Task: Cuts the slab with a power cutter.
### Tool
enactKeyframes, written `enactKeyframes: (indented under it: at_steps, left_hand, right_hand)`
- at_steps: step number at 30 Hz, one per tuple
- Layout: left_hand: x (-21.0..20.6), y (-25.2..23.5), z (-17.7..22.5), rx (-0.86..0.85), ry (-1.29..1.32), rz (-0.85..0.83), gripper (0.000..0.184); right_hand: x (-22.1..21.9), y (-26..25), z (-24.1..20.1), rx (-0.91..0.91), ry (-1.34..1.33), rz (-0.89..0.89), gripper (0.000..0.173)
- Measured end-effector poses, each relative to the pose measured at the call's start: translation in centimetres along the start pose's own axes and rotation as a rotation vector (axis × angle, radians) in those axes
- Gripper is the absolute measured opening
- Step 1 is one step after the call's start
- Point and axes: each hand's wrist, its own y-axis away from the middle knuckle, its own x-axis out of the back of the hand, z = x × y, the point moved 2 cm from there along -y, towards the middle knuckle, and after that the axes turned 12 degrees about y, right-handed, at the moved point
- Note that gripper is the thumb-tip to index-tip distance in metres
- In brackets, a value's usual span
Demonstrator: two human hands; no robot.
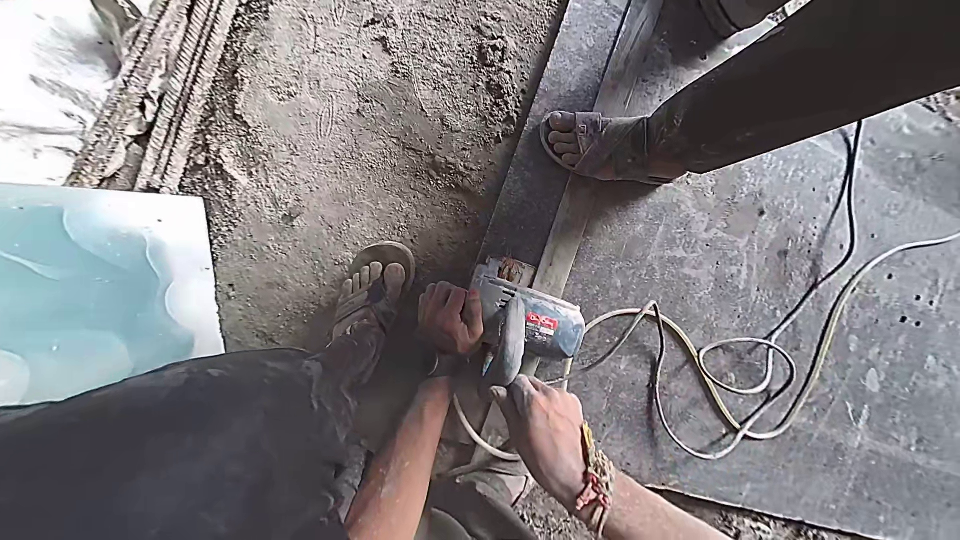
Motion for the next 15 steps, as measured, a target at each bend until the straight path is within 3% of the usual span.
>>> enactKeyframes:
  at_steps: [8, 15]
  left_hand:
    - [-0.2, -0.3, -0.1, 0.016, 0.020, -0.022, 0.052]
    - [-0.6, -0.9, 0.3, 0.007, 0.033, -0.019, 0.053]
  right_hand:
    - [1.0, -0.3, -0.7, -0.075, -0.004, -0.069, 0.046]
    - [1.0, -0.5, -0.6, -0.093, -0.012, 0.006, 0.042]
